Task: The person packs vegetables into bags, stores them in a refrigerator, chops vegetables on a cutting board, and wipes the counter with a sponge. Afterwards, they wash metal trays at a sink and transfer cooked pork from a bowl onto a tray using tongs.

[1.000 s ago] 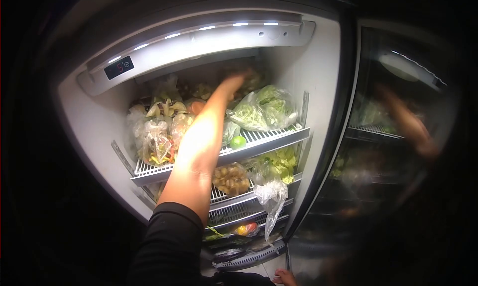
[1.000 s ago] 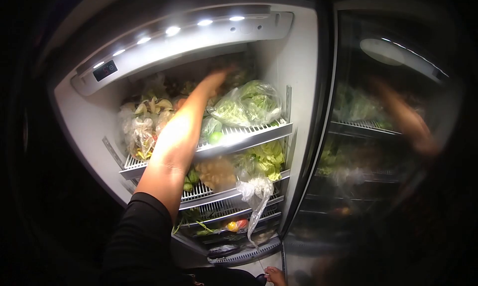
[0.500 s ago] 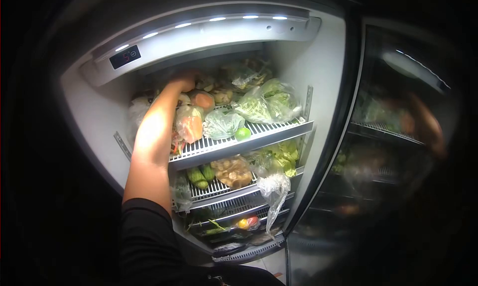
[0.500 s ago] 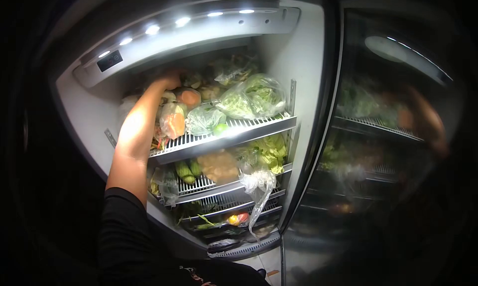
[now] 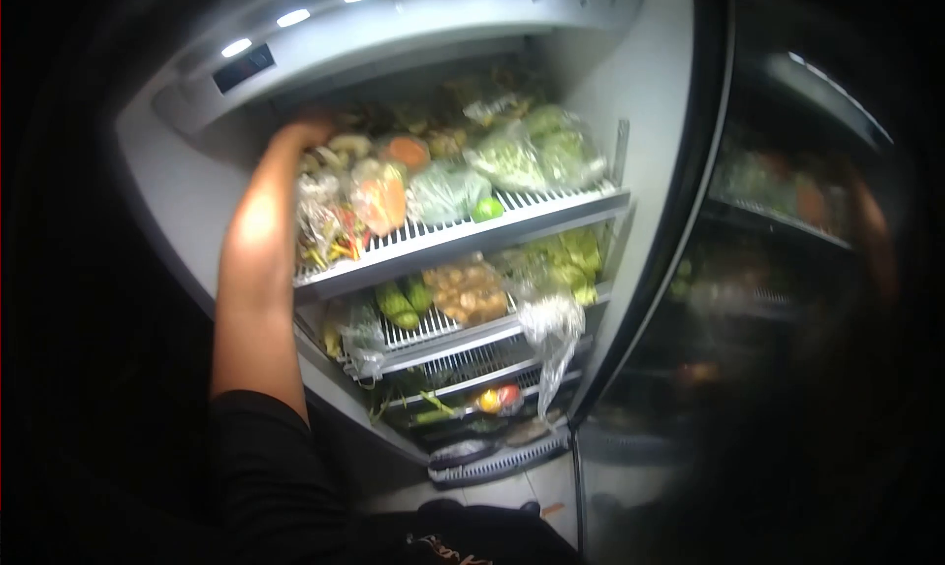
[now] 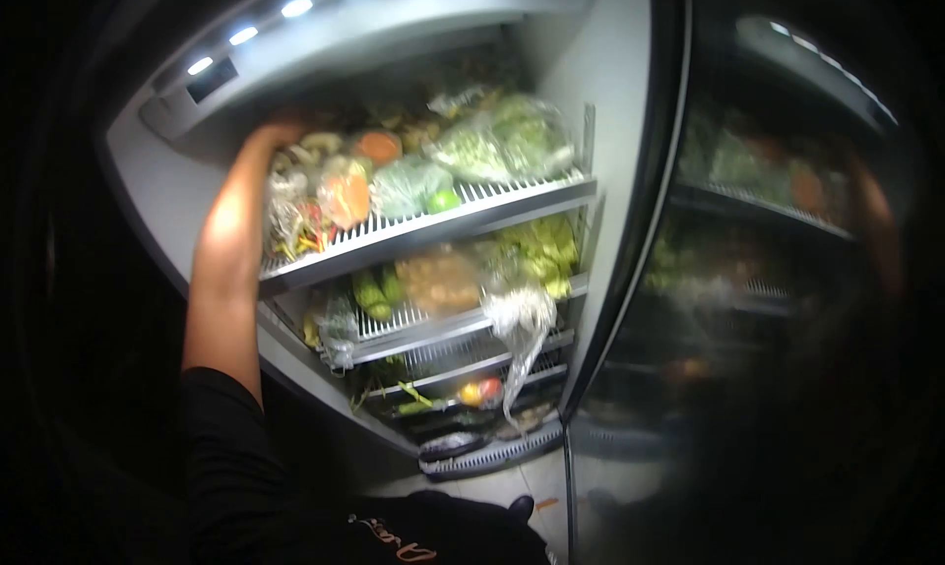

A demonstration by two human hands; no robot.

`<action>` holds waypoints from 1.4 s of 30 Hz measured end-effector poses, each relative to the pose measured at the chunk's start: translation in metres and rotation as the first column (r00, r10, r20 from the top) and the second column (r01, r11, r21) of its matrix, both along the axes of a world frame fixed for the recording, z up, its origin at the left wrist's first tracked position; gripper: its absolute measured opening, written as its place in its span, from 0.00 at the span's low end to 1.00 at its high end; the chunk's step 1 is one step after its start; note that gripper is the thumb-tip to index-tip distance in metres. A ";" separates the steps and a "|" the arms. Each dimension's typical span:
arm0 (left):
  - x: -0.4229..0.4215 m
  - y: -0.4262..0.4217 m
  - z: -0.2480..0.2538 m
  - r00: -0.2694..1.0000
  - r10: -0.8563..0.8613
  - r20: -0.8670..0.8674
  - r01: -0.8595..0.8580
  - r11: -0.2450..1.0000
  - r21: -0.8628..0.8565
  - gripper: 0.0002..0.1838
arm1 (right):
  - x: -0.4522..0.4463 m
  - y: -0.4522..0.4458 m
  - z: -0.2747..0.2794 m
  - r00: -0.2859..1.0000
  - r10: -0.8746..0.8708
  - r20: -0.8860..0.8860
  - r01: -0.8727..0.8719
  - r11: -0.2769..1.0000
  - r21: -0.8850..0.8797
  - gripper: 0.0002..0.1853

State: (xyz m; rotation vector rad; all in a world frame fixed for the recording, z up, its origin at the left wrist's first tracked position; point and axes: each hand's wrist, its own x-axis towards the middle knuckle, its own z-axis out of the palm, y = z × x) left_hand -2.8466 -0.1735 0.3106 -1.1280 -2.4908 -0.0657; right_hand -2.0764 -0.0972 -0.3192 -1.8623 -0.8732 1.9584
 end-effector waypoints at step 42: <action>0.530 -0.254 -0.527 -0.014 -0.177 0.984 0.990 0.136 0.039 0.27 | 0.012 -0.274 0.202 0.960 -0.047 0.277 -0.121 0.821 0.558 0.37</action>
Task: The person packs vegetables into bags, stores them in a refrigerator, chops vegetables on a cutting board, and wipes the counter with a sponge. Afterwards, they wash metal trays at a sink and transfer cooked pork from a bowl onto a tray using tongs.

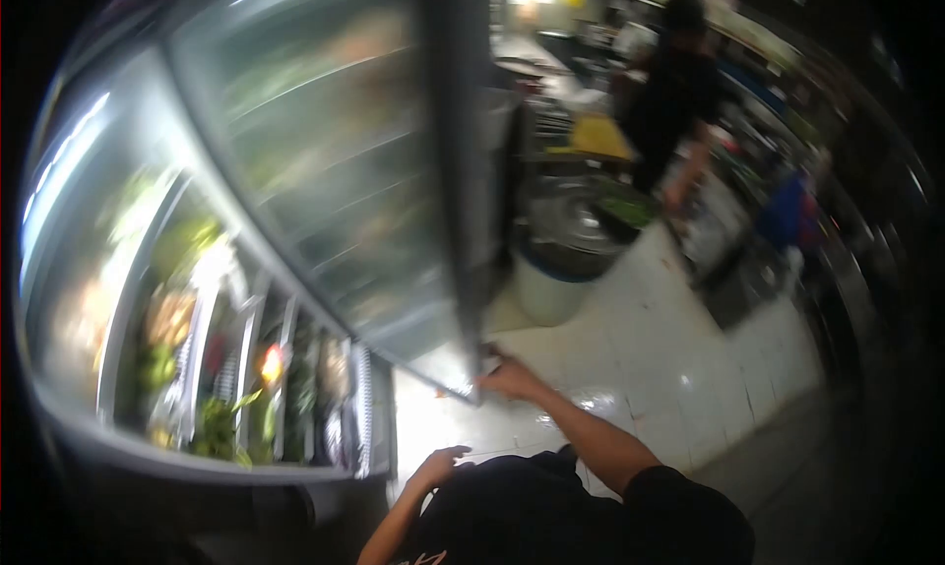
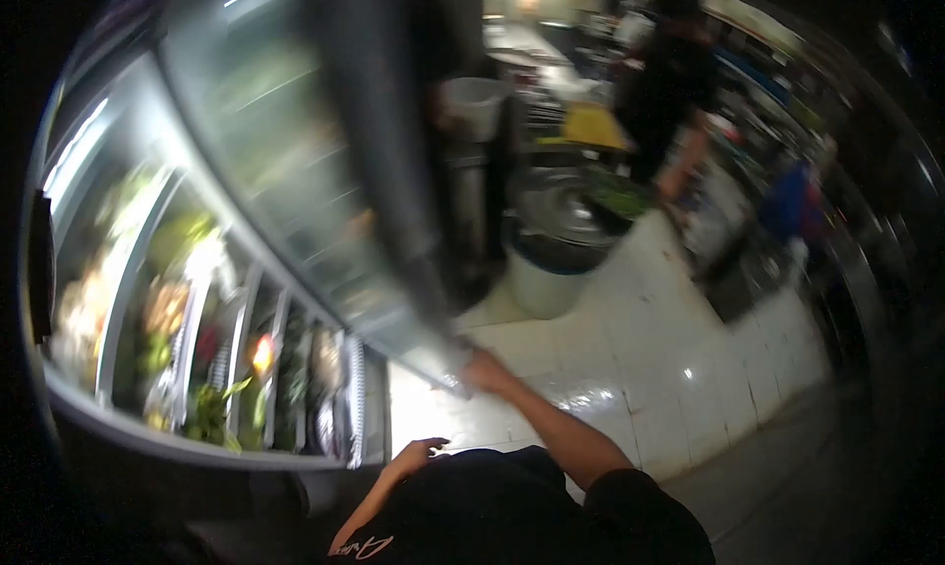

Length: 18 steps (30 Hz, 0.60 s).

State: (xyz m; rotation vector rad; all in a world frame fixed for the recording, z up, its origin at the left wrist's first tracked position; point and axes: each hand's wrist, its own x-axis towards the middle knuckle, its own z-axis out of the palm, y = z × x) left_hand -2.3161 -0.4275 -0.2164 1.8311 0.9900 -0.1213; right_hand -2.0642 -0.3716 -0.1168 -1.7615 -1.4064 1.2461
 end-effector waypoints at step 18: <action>0.330 0.044 -0.118 0.863 -0.339 -0.374 0.413 0.901 0.136 0.27 | 0.281 -0.329 -0.177 0.805 -0.285 -0.521 0.240 0.959 -0.153 0.16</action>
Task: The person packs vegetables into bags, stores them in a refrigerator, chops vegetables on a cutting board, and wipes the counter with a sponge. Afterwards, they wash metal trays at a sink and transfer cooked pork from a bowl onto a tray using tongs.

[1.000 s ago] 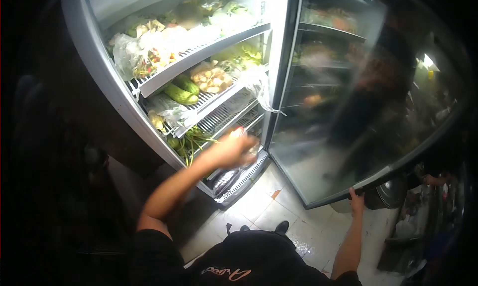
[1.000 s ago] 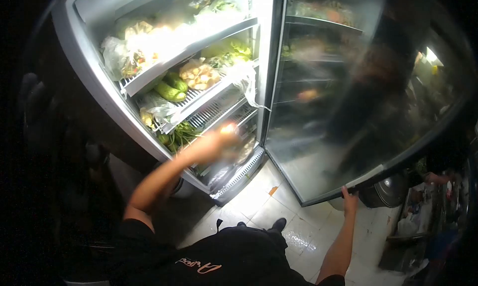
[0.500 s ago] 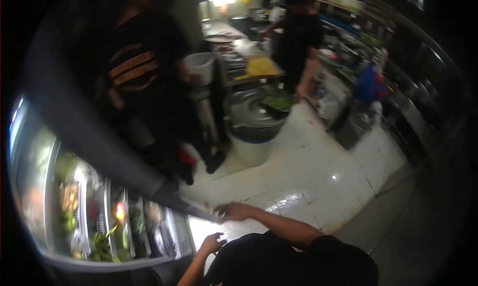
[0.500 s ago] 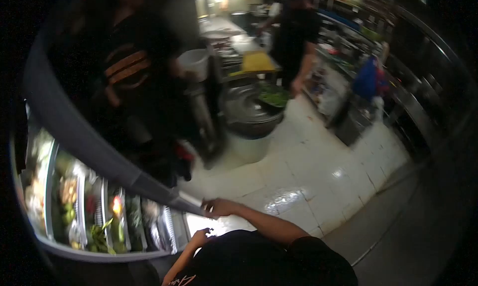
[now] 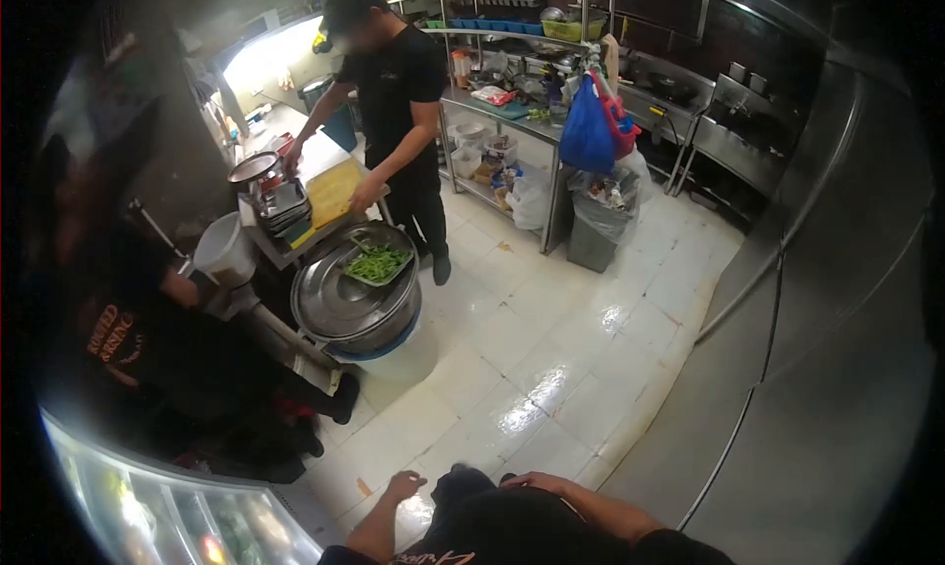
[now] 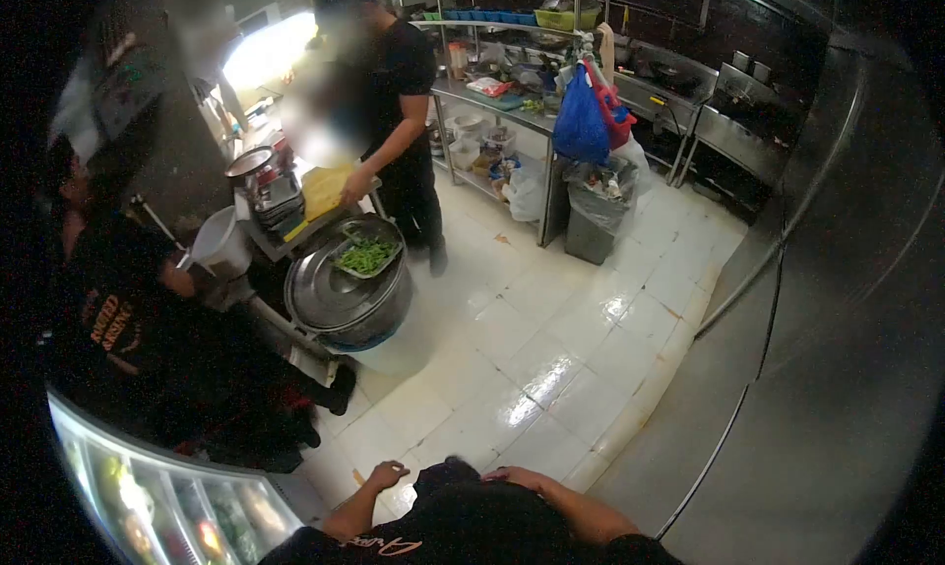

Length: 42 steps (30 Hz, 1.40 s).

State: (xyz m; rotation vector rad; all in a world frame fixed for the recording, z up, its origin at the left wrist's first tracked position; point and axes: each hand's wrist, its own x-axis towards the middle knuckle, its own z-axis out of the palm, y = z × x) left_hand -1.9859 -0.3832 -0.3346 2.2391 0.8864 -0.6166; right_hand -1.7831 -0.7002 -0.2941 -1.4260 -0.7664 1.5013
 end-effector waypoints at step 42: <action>0.783 -0.003 -0.081 0.735 -0.618 -0.279 0.634 0.772 -0.042 0.28 | 0.732 -0.103 -0.121 0.947 -0.061 0.315 0.138 0.964 -0.229 0.16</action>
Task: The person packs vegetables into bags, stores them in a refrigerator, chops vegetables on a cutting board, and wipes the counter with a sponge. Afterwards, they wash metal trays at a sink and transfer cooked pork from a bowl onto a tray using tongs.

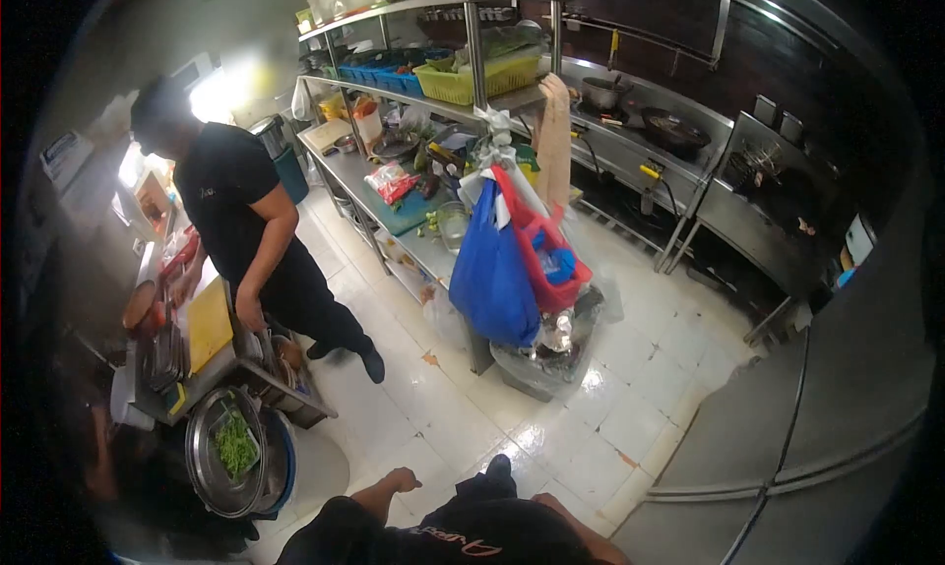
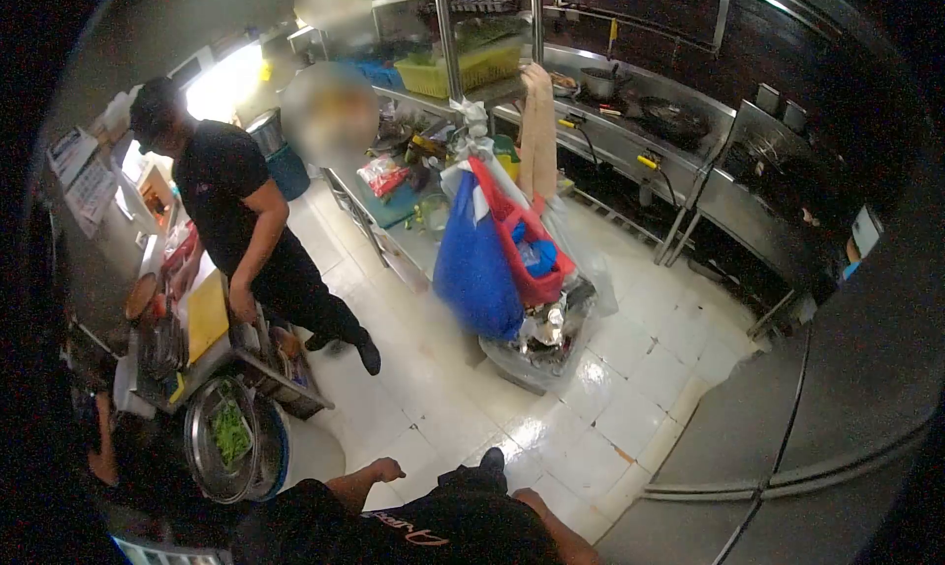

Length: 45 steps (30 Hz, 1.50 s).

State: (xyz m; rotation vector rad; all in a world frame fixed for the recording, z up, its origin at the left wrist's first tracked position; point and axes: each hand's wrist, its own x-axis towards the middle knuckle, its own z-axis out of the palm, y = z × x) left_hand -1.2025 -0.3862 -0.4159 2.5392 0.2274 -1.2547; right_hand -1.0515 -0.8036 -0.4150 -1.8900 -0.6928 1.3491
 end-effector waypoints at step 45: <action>0.901 -0.276 0.151 0.935 0.208 0.287 -0.090 0.922 -0.377 0.25 | 0.790 -0.236 0.144 0.590 -0.788 -0.178 0.775 0.614 -0.152 0.11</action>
